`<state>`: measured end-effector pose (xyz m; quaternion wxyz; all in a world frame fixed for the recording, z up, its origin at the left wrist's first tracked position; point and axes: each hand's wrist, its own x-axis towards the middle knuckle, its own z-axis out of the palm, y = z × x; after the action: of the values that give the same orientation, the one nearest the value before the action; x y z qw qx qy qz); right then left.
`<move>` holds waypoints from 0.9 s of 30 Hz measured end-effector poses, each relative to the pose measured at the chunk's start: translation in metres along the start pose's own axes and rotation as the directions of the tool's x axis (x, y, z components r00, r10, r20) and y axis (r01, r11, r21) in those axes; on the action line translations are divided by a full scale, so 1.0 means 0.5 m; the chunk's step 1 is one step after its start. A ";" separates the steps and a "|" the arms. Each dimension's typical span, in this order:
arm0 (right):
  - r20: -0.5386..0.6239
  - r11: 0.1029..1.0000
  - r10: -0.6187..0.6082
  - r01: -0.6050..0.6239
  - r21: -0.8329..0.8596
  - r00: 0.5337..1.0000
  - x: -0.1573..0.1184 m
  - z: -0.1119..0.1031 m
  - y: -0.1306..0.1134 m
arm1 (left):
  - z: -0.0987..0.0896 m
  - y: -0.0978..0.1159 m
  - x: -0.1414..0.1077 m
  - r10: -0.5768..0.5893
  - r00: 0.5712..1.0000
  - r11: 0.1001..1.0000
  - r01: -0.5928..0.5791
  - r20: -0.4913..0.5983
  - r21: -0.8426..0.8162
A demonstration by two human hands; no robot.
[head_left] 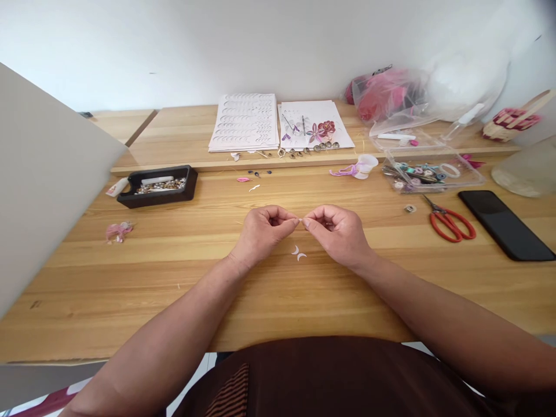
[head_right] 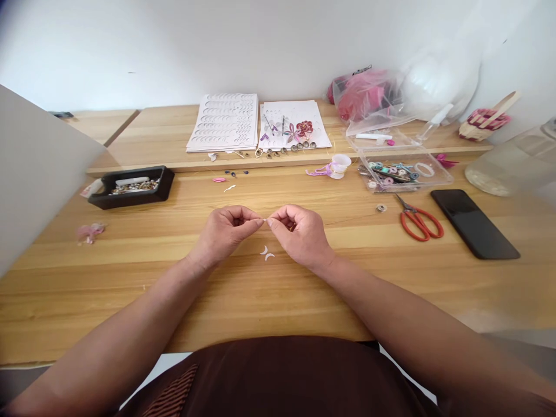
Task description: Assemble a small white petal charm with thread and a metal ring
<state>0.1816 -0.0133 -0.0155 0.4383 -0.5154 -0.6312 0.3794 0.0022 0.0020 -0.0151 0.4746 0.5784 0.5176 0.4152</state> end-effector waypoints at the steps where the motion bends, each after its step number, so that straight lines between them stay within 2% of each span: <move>1: -0.001 1.000 -0.024 0.024 -0.015 1.000 0.001 -0.001 0.004 | -0.004 0.001 0.003 0.007 0.999 1.000 -0.007 -0.032 -0.005; 3: -0.020 0.997 -0.067 0.066 -0.052 0.998 0.006 -0.007 0.012 | -0.015 0.005 0.011 0.024 0.990 0.999 -0.028 -0.142 -0.029; 5: -0.045 0.991 -0.100 0.096 -0.094 0.994 0.013 -0.014 0.021 | -0.028 0.006 0.022 0.048 0.962 0.995 -0.069 -0.270 -0.068; 9: -0.054 0.978 -0.132 0.121 -0.167 0.990 0.022 -0.024 0.038 | -0.052 0.000 0.046 0.125 0.877 0.967 -0.212 -0.463 -0.142; 12: -0.037 0.973 -0.120 0.110 -0.203 0.992 0.024 -0.023 0.045 | -0.067 -0.007 0.060 0.150 0.815 0.957 -0.262 -0.559 -0.125; 15: 0.017 0.938 -0.143 0.141 -0.316 0.990 0.024 -0.015 0.037 | -0.082 -0.010 0.071 0.165 0.745 0.949 -0.298 -0.646 -0.102; 17: 0.114 0.885 -0.197 0.227 -0.406 0.974 0.027 -0.005 0.020 | -0.091 -0.011 0.077 0.150 0.716 0.943 -0.311 -0.682 -0.120; 20: 0.291 0.814 -0.251 0.364 -0.452 0.923 0.043 0.029 -0.013 | -0.100 -0.013 0.084 0.124 0.708 0.946 -0.295 -0.695 -0.133; 22: 0.368 0.785 -0.234 0.399 -0.475 0.900 0.060 0.065 -0.034 | -0.103 -0.015 0.086 0.131 0.705 0.945 -0.301 -0.697 -0.128; 27: 0.380 0.767 -0.105 0.318 -0.557 0.919 0.103 0.172 -0.054 | -0.107 -0.014 0.088 0.141 0.691 0.940 -0.317 -0.709 -0.122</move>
<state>0.0873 0.0301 -0.0105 0.1787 -0.4825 -0.8376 0.1835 -0.0458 0.0523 -0.0116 0.2563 0.3820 0.5269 0.7147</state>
